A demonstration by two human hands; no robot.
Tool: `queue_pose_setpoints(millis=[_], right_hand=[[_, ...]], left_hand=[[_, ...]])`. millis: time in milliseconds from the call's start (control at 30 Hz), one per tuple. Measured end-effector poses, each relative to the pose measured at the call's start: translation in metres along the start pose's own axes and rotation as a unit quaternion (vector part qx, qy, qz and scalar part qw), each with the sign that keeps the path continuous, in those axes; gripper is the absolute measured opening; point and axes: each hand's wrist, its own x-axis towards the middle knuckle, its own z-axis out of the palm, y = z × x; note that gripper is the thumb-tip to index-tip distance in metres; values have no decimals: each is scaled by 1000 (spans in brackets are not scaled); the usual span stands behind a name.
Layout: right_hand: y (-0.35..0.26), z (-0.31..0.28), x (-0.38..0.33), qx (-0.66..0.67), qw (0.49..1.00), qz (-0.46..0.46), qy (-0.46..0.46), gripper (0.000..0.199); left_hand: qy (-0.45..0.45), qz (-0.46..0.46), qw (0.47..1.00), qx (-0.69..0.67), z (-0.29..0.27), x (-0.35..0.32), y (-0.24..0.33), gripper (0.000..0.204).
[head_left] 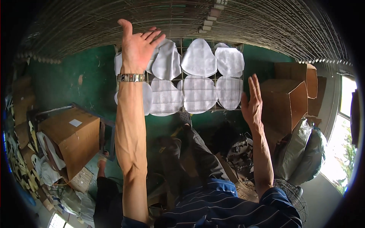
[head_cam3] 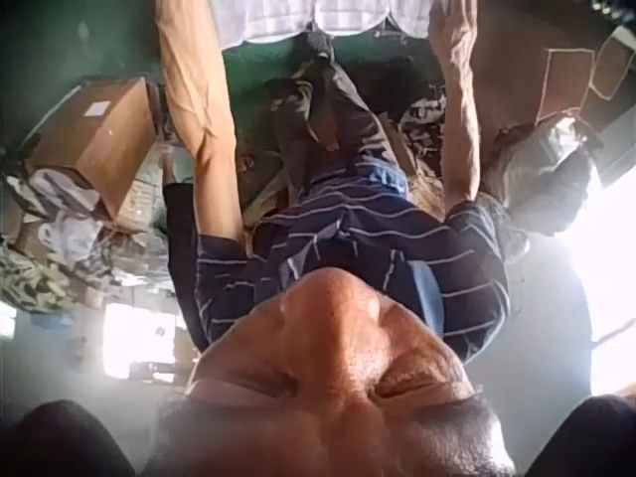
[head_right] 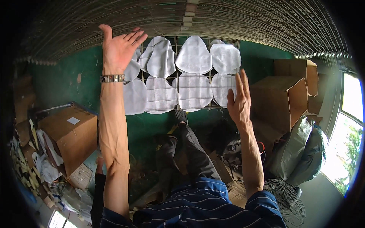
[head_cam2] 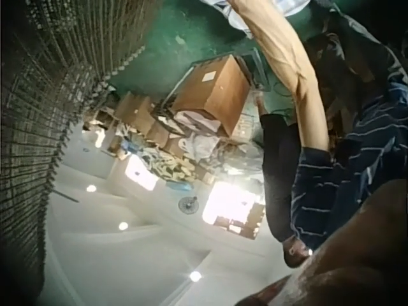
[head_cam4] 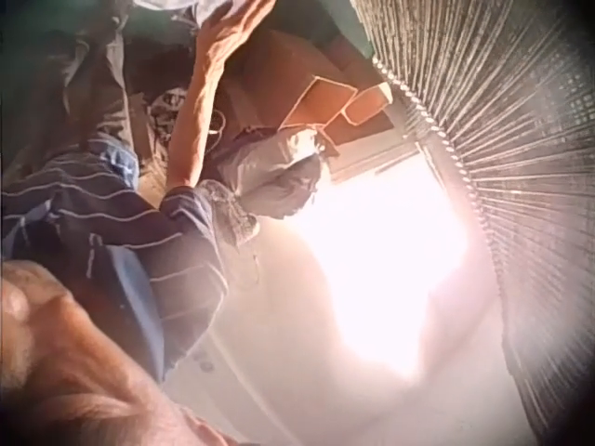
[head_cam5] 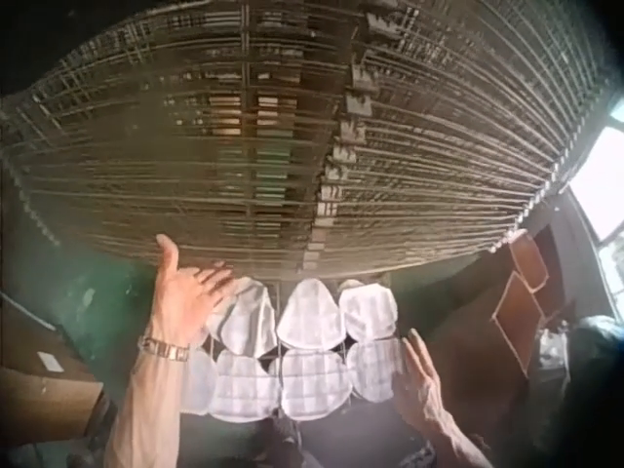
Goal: Placing white material components onto the metal wires of an industrial drying rack.
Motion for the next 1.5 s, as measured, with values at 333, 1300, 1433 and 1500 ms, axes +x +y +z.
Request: queue_pose_setpoints(millis=[333, 1300, 1433, 1500], right_hand=[[-2, 39, -70, 10, 983, 59, -175, 61], [-257, 202, -74, 85, 892, -225, -384, 67], [-316, 237, -124, 94, 854, -239, -452, 71], [-348, 248, -147, 95, 828, -267, -483, 71]], left_hand=[[91, 27, 975, 201, -44, -11, -33, 25], [708, -61, 682, 172, -242, -667, -163, 17], [753, -77, 645, 98, -251, -694, -178, 17], [761, -87, 639, 76, -252, -702, -184, 17]])
